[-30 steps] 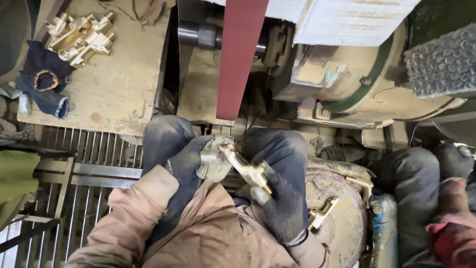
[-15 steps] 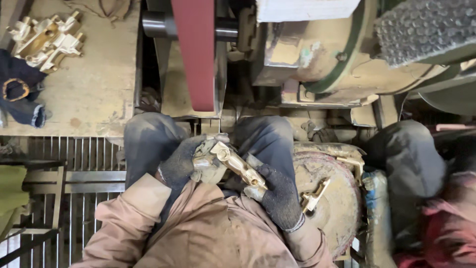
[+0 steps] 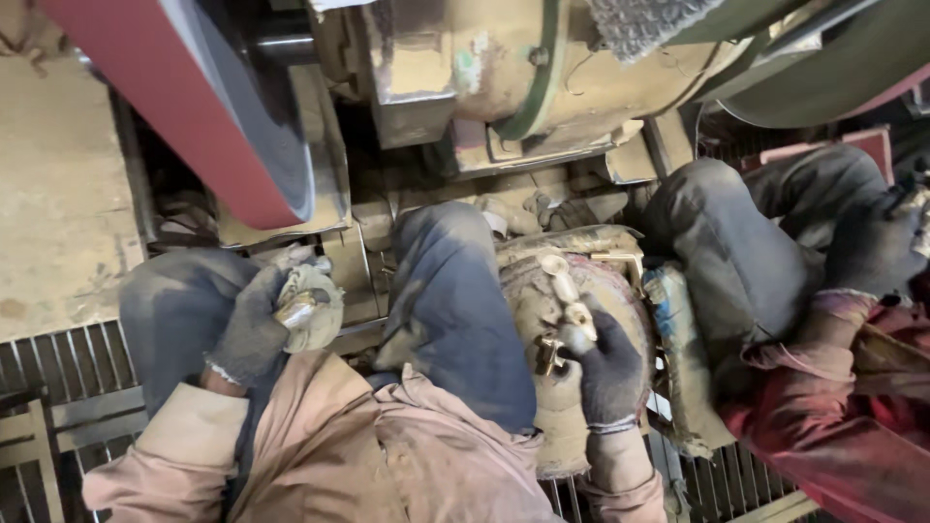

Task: The person sits on the floor and uses a belt sander to smooth the edges of small brass-colored metal parts. They handle the parts one at a time, pressing them against the moving belt, then place the finished pieces on a nearby surface.

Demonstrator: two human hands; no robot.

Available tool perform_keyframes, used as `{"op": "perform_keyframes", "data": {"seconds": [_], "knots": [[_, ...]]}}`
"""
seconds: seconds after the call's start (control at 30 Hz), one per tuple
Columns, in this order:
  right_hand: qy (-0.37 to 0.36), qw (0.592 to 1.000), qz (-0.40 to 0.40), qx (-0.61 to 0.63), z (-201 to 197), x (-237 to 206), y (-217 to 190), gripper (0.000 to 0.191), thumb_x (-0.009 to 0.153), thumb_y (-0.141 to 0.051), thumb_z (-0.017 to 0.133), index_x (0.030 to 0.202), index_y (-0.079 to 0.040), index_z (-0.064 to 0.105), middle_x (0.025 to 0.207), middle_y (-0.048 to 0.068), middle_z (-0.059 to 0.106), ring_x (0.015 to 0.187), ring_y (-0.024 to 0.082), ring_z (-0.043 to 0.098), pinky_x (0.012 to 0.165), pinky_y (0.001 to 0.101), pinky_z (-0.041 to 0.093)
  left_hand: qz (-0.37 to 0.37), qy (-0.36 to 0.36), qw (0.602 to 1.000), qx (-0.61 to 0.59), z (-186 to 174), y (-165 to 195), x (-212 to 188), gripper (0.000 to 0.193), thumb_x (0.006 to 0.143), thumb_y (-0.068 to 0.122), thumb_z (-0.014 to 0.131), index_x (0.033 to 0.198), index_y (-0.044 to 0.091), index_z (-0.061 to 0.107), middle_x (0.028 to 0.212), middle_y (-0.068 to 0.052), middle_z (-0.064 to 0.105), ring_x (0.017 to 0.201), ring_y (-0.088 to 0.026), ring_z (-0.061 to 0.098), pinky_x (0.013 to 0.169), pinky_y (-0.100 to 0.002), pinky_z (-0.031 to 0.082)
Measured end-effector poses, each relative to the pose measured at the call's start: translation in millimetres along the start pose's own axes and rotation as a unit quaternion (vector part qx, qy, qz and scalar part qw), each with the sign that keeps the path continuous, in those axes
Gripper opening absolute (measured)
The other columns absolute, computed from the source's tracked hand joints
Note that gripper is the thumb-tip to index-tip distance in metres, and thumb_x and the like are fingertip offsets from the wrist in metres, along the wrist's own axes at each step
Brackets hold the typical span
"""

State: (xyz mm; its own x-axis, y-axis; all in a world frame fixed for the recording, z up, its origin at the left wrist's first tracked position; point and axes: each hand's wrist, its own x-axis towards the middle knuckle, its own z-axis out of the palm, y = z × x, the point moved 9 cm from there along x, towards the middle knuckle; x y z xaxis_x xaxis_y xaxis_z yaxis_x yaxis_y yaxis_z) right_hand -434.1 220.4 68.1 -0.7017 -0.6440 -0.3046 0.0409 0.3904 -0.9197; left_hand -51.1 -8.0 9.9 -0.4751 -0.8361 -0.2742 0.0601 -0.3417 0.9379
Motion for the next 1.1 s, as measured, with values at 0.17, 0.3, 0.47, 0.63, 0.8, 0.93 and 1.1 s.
{"op": "perform_keyframes", "data": {"seconds": [0.17,0.3,0.47,0.63,0.8,0.93,1.1], "knots": [[0.115,0.986,0.114,-0.040,-74.8,10.8,81.2,0.035,0.093,-0.015,0.069,0.122,0.005,0.069,0.092,0.015,0.073,0.067,0.023,0.067,0.058,0.0346,0.057,0.060,0.016,0.996,0.065,-1.2,10.7,-1.6,0.061,0.087,-0.002,0.072,0.144,0.002,0.050,0.130,-0.006,0.063,0.116,-0.013,0.061,0.102,-0.029,0.052],[0.077,0.942,0.180,-0.272,-96.0,14.7,121.0,0.043,0.085,-0.015,0.069,0.126,-0.002,0.070,0.096,0.020,0.075,0.071,0.028,0.074,0.066,0.0389,0.059,0.090,0.042,0.981,0.169,-4.6,27.0,-6.0,0.055,0.087,-0.004,0.072,0.139,0.000,0.054,0.128,-0.008,0.065,0.116,-0.014,0.062,0.102,-0.030,0.052],[0.067,0.866,0.013,-0.496,-85.7,24.1,85.5,0.038,0.088,-0.024,0.072,0.121,-0.006,0.076,0.105,0.022,0.077,0.096,0.030,0.073,0.087,0.0377,0.056,0.134,0.116,0.947,0.267,-33.7,59.0,-29.1,0.046,0.090,-0.004,0.072,0.134,-0.004,0.060,0.124,-0.011,0.071,0.112,-0.018,0.068,0.100,-0.031,0.054],[0.116,0.922,-0.118,-0.351,-46.5,31.1,-0.1,0.033,0.093,-0.019,0.075,0.118,0.002,0.074,0.107,0.019,0.078,0.095,0.024,0.076,0.088,0.0357,0.057,0.129,0.197,0.949,0.210,-92.0,72.0,-51.1,0.038,0.093,-0.003,0.071,0.131,-0.004,0.064,0.121,-0.011,0.071,0.109,-0.018,0.068,0.099,-0.032,0.057],[-0.043,0.995,-0.082,0.033,63.2,29.8,-55.7,0.029,0.096,-0.011,0.066,0.119,0.005,0.070,0.097,0.011,0.075,0.078,0.020,0.069,0.071,0.0350,0.059,0.136,0.269,0.953,0.028,-160.4,74.0,-50.6,0.031,0.097,0.000,0.072,0.127,-0.003,0.065,0.106,-0.009,0.070,0.097,-0.016,0.068,0.090,-0.032,0.058],[-0.252,0.960,-0.102,0.070,178.7,7.2,-89.3,0.018,0.100,-0.011,0.066,0.103,0.005,0.074,0.096,0.013,0.078,0.079,0.022,0.068,0.075,0.0336,0.056,0.181,0.328,0.914,0.157,-206.4,93.5,-41.9,0.038,0.090,-0.005,0.075,0.126,-0.005,0.062,0.110,-0.006,0.070,0.099,-0.014,0.068,0.091,-0.030,0.058],[-0.238,0.855,-0.387,-0.251,245.2,-19.6,-136.2,0.014,0.089,-0.016,0.073,0.099,-0.007,0.074,0.105,0.013,0.077,0.095,0.029,0.074,0.083,0.0358,0.057,0.188,0.394,0.884,0.167,-266.2,101.5,-26.4,0.040,0.090,-0.005,0.076,0.127,-0.004,0.061,0.103,-0.004,0.068,0.092,-0.012,0.066,0.085,-0.029,0.058]]}}
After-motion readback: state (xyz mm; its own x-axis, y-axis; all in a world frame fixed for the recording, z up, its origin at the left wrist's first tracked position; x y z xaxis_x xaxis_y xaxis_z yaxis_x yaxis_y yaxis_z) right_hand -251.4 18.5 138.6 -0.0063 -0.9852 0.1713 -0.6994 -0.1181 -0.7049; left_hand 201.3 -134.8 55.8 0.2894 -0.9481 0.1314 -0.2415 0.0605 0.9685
